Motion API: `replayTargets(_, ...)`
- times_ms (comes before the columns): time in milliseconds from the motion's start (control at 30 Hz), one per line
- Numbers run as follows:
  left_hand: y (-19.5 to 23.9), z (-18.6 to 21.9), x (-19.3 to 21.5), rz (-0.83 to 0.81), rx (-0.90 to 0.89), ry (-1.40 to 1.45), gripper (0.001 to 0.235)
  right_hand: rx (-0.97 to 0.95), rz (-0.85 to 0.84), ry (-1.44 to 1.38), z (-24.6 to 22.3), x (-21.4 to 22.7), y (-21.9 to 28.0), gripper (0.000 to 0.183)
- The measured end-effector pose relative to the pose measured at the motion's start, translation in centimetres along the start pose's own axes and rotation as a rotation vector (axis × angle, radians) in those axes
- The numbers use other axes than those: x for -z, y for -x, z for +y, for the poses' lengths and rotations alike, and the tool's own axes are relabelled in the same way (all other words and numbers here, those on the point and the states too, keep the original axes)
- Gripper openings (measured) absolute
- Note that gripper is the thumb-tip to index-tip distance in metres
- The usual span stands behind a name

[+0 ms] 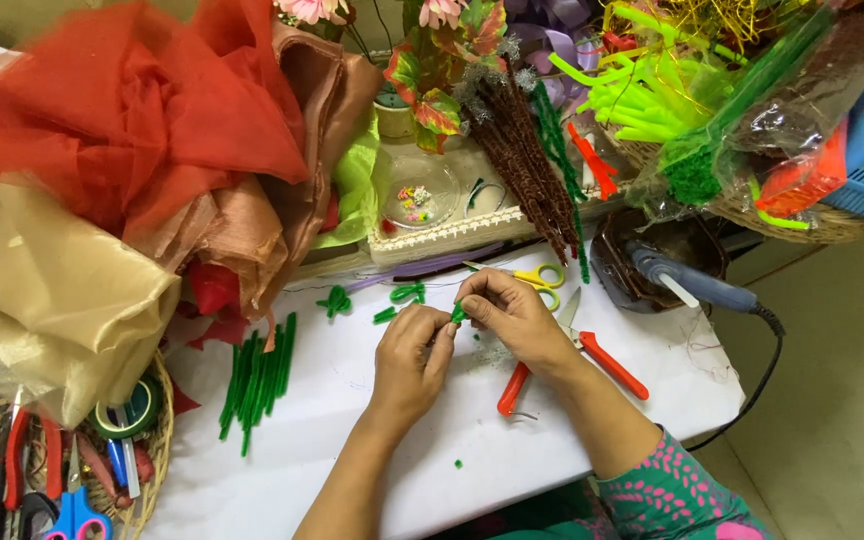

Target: Using a hot glue gun to assemble small green decorative floral components at a design station.

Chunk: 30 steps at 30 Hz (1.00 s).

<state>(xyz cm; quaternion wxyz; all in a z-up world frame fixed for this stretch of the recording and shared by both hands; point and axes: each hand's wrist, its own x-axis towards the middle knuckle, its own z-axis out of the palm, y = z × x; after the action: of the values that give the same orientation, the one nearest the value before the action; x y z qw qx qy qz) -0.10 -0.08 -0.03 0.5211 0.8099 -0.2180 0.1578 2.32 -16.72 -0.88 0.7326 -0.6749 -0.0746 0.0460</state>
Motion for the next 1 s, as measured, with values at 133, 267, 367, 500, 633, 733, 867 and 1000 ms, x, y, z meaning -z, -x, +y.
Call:
replayTargets(133,0.0,0.4,0.1,0.024,-0.037,-0.021,0.011,-0.002,-0.011,0.023,-0.4,-0.4,0.1,0.011)
replayTargets(267,-0.1,0.7,0.4,0.060,0.042,0.087,0.015,0.020,-0.001,-0.010,-1.4,-0.7,0.4,0.016)
replayTargets(367,-0.2,0.5,0.4,0.088,0.071,0.138,0.015,0.014,0.010,-0.040,-0.8,-0.4,0.3,0.021)
replayTargets(500,-0.4,0.9,0.6,0.095,0.086,0.157,0.016,-0.011,-0.036,-0.036,-1.0,-0.7,0.4,0.022)
replayTargets(633,-0.4,0.8,0.6,0.050,0.049,0.142,0.016,0.019,-0.070,-0.009,-0.6,-0.4,0.3,0.018)
replayTargets(733,-0.3,0.5,0.5,0.007,0.052,0.174,0.017,-0.014,-0.070,-0.024,-0.2,-0.2,0.4,0.016)
replayTargets(867,-0.4,0.5,0.5,-0.013,0.009,0.145,0.015,-0.069,-0.075,-0.115,0.2,-0.1,0.3,0.015)
replayTargets(1000,-0.5,0.2,0.5,-0.018,-0.006,0.129,0.015,-0.137,-0.049,-0.219,0.9,0.0,0.4,0.013)
